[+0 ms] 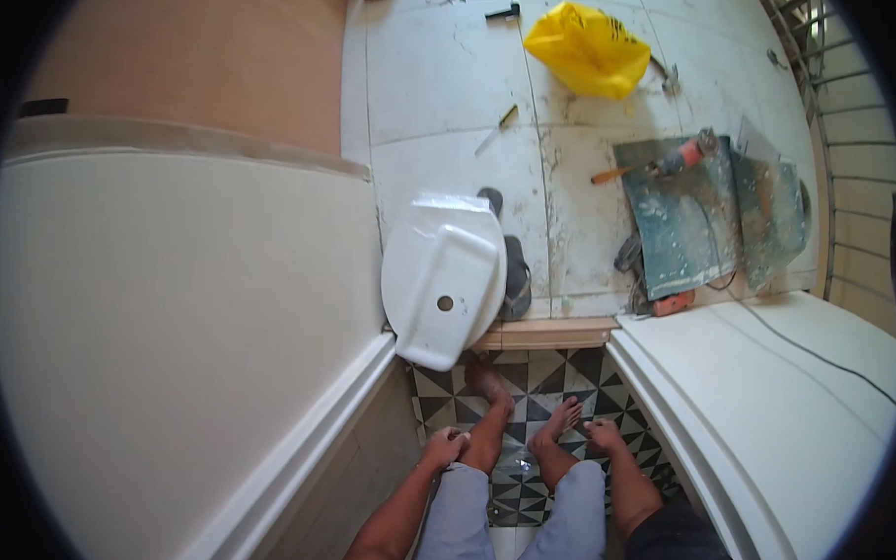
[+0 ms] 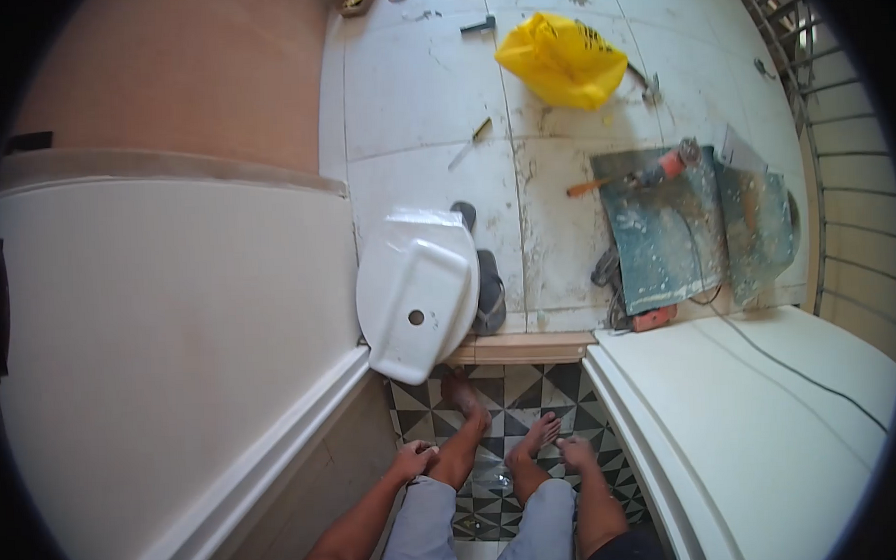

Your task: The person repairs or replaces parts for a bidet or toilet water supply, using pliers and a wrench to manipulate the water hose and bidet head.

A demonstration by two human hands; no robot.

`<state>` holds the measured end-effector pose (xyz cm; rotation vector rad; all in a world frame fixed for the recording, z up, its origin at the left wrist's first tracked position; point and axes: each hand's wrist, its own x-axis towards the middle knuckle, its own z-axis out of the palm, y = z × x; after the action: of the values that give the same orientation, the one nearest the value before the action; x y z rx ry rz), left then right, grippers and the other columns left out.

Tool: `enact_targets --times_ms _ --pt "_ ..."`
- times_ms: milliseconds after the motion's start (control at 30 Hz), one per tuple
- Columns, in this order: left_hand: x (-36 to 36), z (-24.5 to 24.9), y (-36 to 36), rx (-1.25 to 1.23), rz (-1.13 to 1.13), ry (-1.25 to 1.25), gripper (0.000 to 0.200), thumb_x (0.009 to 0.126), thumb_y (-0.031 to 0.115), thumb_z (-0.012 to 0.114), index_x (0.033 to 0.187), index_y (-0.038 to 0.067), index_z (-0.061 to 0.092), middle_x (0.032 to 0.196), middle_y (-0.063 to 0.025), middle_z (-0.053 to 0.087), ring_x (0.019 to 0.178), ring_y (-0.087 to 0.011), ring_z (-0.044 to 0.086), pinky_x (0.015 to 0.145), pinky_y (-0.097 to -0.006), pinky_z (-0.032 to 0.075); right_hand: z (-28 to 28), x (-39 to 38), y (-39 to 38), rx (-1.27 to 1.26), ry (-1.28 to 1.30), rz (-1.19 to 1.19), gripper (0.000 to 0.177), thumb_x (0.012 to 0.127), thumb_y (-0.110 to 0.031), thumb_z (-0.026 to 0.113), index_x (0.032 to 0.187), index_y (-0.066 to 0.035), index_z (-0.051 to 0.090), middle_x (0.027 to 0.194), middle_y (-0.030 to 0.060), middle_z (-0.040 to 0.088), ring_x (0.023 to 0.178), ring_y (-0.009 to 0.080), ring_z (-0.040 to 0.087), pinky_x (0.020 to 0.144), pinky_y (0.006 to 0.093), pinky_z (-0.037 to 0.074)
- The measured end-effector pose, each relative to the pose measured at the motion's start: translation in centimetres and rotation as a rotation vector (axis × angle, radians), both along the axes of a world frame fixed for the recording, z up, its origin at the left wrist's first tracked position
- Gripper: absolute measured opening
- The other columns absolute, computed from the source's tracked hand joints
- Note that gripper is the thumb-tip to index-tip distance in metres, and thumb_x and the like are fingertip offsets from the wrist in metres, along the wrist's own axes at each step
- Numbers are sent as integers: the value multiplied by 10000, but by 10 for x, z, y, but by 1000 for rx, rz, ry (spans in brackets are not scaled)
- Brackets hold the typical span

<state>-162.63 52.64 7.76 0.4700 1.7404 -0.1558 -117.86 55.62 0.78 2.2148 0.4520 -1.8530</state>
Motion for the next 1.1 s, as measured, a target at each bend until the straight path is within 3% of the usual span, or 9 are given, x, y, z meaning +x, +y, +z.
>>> enact_targets --times_ms 167,200,367,467,600,733,1000,1067,1100 --pt "-33 91 158 218 219 -57 501 912 358 707 1245 -14 669 1149 -173 729 1036 -242 700 932 -365 526 21 -121 216 478 267 29 364 980 -263 658 1173 44 635 913 89 712 738 128 650 639 289 534" --pt "-44 110 206 305 207 -31 497 912 347 711 1246 -17 667 1157 -170 728 1041 -232 696 929 -357 527 61 -140 284 689 181 348 375 999 -227 637 1273 25 593 952 80 709 753 123 645 669 282 535" --pt "-95 323 513 1060 643 -126 296 1016 116 579 1273 -32 599 1161 -94 671 1044 -164 634 951 -297 502 380 -223 581 1207 379 -195 335 1011 -99 600 1323 19 573 988 70 663 887 121 616 789 258 517" --pt "-172 453 632 1853 470 112 448 1039 253 542 1377 -39 514 1250 -135 656 1102 -244 653 973 -383 519 479 -230 707 1794 217 10 538 985 -367 660 1326 36 559 968 97 639 800 138 580 741 294 505" --pt "-221 537 757 2147 548 157 480 1030 297 544 1396 -10 491 1315 -127 614 1182 -247 597 1021 -395 476 579 -226 883 2589 52 546 512 986 -363 659 1301 31 570 961 90 643 791 133 585 725 288 507" --pt "-217 422 837 1813 747 214 514 1021 341 546 1415 20 469 1381 -119 572 1262 -249 540 1069 -408 434 612 -242 969 2700 10 793 487 987 -359 659 1276 25 581 954 84 646 782 129 590 710 282 509" --pt "-64 -198 941 624 865 566 584 1003 429 550 1453 79 423 1513 -102 488 1421 -254 426 1165 -433 349 597 -275 1085 2788 -96 885 439 990 -352 657 1226 14 602 941 71 653 765 119 601 678 271 513" --pt "-83 -213 952 639 -444 921 304 1018 269 512 1305 166 510 1439 -119 537 1341 -257 498 1070 -464 427 578 -294 1118 2772 -99 876 428 991 -350 657 1214 12 608 938 67 654 760 116 604 670 269 514" --pt "-92 -227 954 603 -437 929 245 1017 245 493 1255 195 524 1413 -103 554 1309 -257 518 1040 -459 448 565 -307 1137 2768 -102 842 422 991 -349 657 1207 10 610 936 66 655 758 115 605 666 267 514"
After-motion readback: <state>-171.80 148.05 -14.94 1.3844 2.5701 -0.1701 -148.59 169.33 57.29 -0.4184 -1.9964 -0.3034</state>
